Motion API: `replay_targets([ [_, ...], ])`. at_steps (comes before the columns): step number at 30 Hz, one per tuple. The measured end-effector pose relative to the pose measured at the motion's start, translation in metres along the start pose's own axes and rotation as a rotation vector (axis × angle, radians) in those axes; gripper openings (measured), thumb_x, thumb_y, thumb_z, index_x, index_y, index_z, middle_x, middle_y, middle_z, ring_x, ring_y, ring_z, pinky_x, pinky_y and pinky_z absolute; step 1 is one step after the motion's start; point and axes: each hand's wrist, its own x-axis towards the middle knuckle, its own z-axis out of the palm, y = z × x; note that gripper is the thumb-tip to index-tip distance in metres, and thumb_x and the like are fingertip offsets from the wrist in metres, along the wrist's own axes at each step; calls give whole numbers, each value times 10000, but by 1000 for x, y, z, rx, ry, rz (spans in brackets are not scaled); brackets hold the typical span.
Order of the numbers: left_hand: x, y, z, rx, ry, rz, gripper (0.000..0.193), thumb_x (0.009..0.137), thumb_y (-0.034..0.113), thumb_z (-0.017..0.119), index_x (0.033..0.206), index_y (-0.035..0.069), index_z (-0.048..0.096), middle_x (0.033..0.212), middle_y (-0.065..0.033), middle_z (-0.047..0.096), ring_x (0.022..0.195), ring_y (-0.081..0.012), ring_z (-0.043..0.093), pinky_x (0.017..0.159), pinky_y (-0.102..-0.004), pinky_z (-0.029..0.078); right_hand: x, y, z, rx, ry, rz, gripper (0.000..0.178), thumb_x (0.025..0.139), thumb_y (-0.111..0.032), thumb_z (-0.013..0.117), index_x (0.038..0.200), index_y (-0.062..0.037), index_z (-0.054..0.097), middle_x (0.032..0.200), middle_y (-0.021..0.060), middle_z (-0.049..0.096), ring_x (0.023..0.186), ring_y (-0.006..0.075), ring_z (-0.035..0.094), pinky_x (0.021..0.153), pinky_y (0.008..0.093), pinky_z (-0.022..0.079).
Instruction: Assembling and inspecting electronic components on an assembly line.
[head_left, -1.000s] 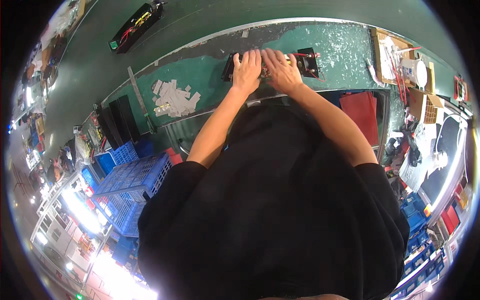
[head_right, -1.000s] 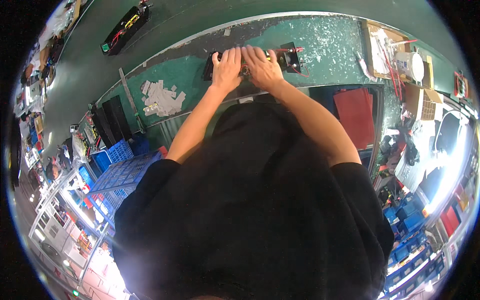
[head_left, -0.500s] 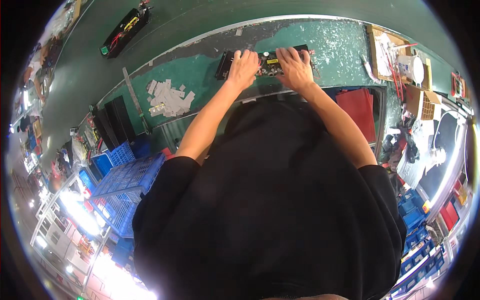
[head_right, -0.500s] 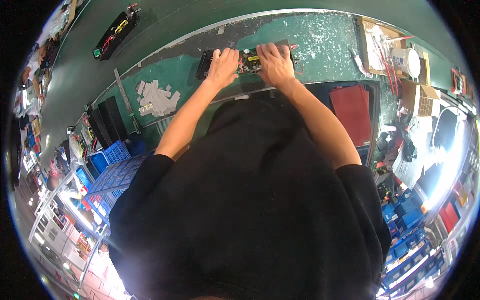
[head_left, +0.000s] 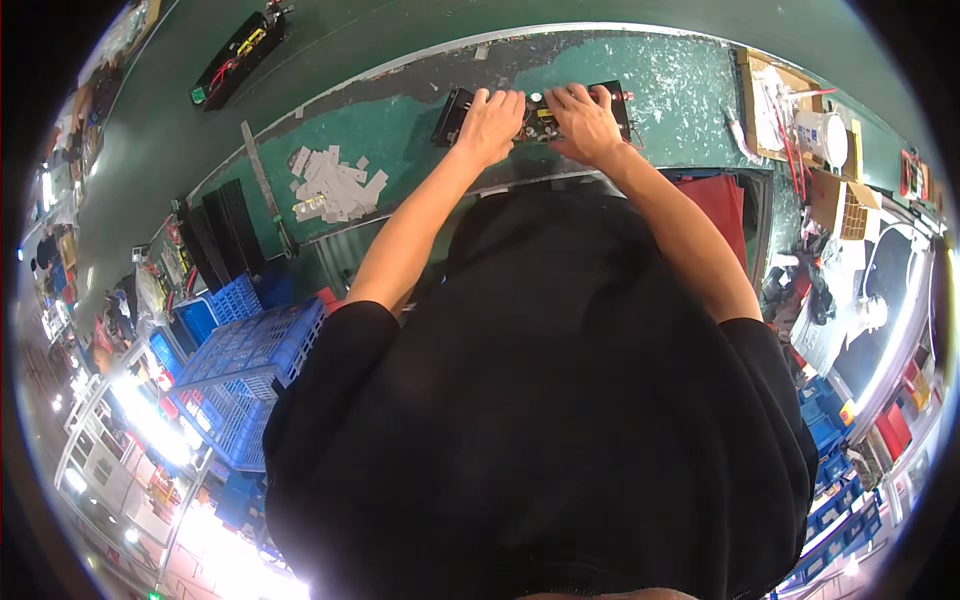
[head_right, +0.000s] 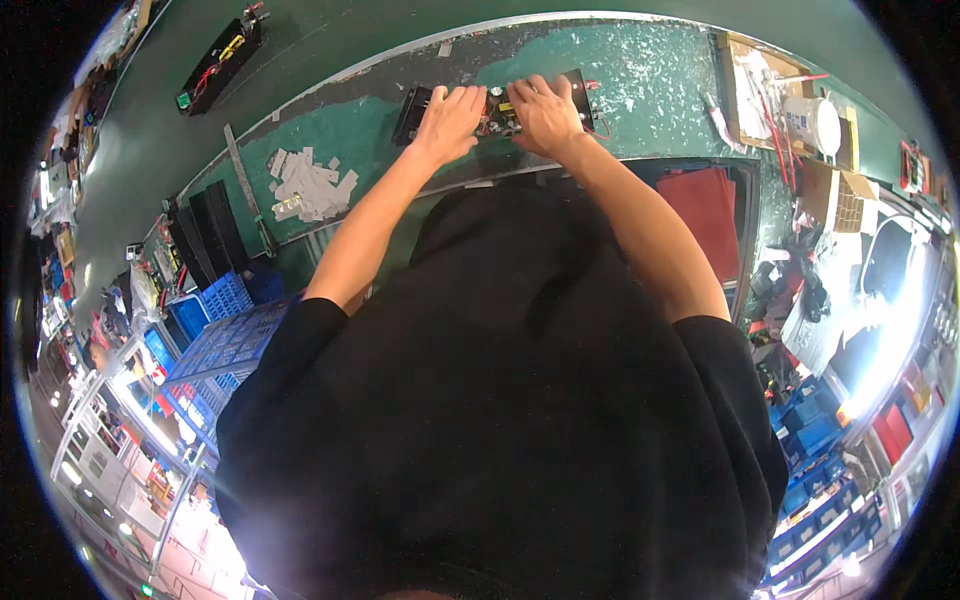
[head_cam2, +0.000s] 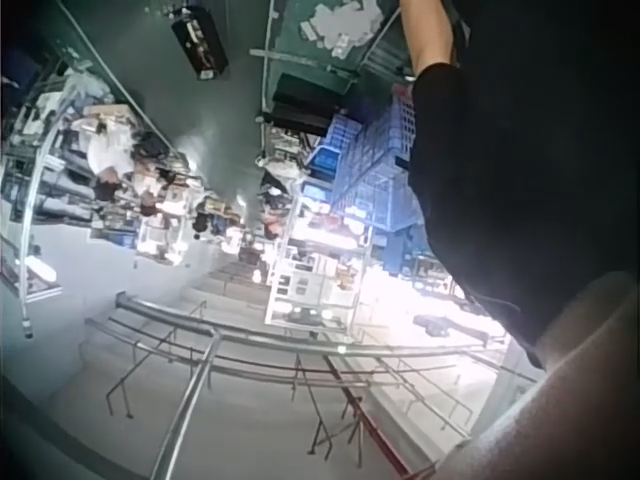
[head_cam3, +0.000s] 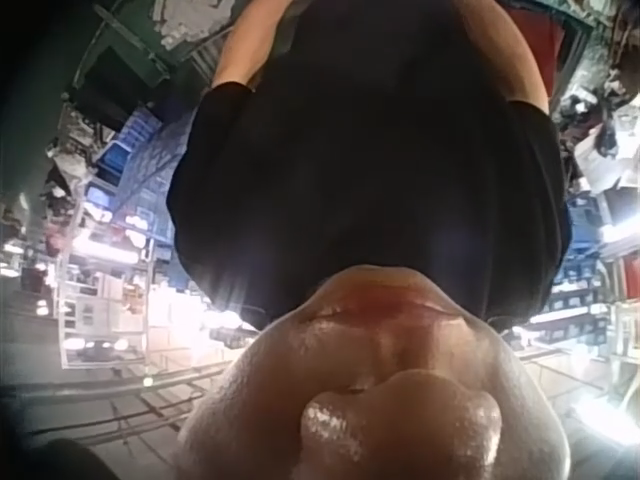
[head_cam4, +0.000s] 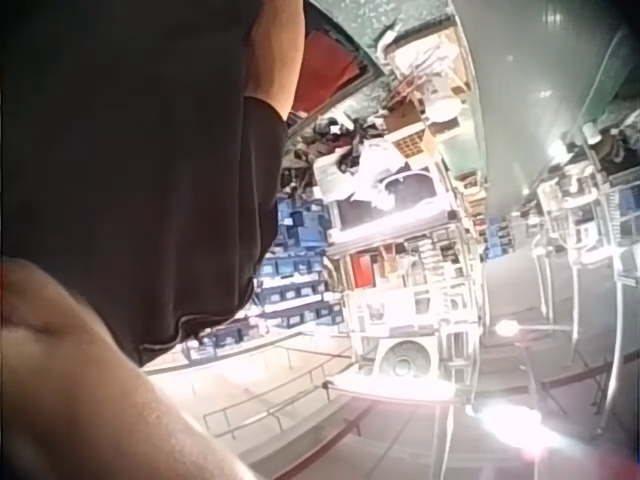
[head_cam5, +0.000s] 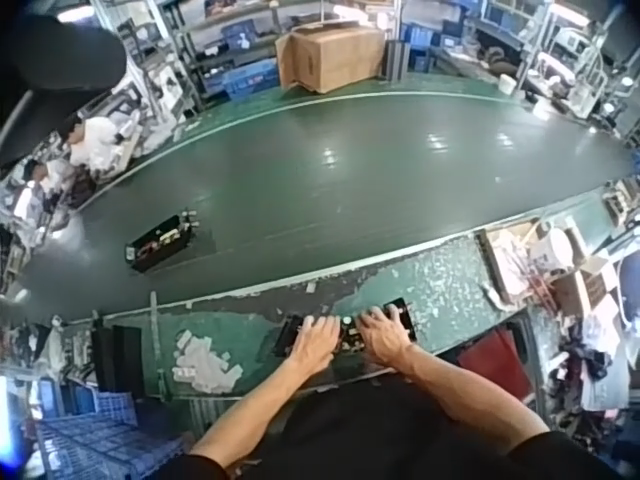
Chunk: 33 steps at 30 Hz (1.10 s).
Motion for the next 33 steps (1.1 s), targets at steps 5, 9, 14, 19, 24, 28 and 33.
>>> replay_targets([
  [5, 1, 0, 2, 24, 25, 45, 753, 596, 272, 824, 1232, -3, 528, 1033, -54, 549, 1006, -186, 530, 853, -357, 382, 0, 3, 0, 19, 12, -20, 824, 664, -430, 773, 1340, -71, 466, 1270, 37, 502, 1199, 219, 438, 982, 500, 336],
  [9, 3, -1, 2, 5, -35, 50, 820, 591, 292, 832, 1271, -18, 494, 1099, -78, 556, 1066, -206, 527, 881, -372, 378, -1, 3, 4, 2, 56, -27, 787, 643, -418, 790, 1297, -75, 516, 1222, 16, 524, 1179, 196, 451, 966, 514, 356],
  [14, 6, 13, -5, -224, 112, -93, 1020, 570, 378, 850, 1370, -41, 375, 1276, -132, 524, 1175, -251, 511, 920, -419, 360, 6, 10, 2, -44, 64, -84, 707, 646, -386, 776, 1247, -84, 556, 1140, 15, 578, 1131, 181, 487, 941, 448, 364],
  [19, 17, 23, 0, -287, 154, -118, 909, 574, 390, 842, 1287, -28, 464, 1143, -126, 575, 1078, -263, 553, 895, -414, 382, 13, 12, -2, 5, 23, -97, 560, 662, -346, 757, 1143, -100, 607, 1074, 2, 601, 1100, 175, 507, 921, 429, 370],
  [24, 19, 21, 9, -287, 199, -110, 828, 585, 353, 833, 1240, -23, 494, 1064, -115, 592, 1017, -266, 568, 856, -399, 411, 11, 15, 0, 43, -19, -89, 630, 660, -342, 761, 1203, -85, 568, 1145, 22, 576, 1117, 192, 500, 955, 444, 356],
  [28, 23, 18, 13, -184, 209, -55, 804, 595, 392, 829, 1190, -29, 490, 982, -120, 589, 948, -260, 578, 830, -386, 430, 7, 17, 1, 42, 9, -115, 668, 656, -312, 760, 1242, -78, 541, 1159, 25, 567, 1127, 191, 496, 954, 437, 358],
  [33, 23, 20, 8, -189, 168, -65, 783, 599, 395, 827, 1172, -19, 491, 996, -120, 580, 960, -258, 570, 835, -386, 427, 7, 22, 0, 35, -3, -146, 712, 643, -272, 770, 1277, -70, 517, 1187, 32, 556, 1140, 194, 491, 954, 417, 363],
])
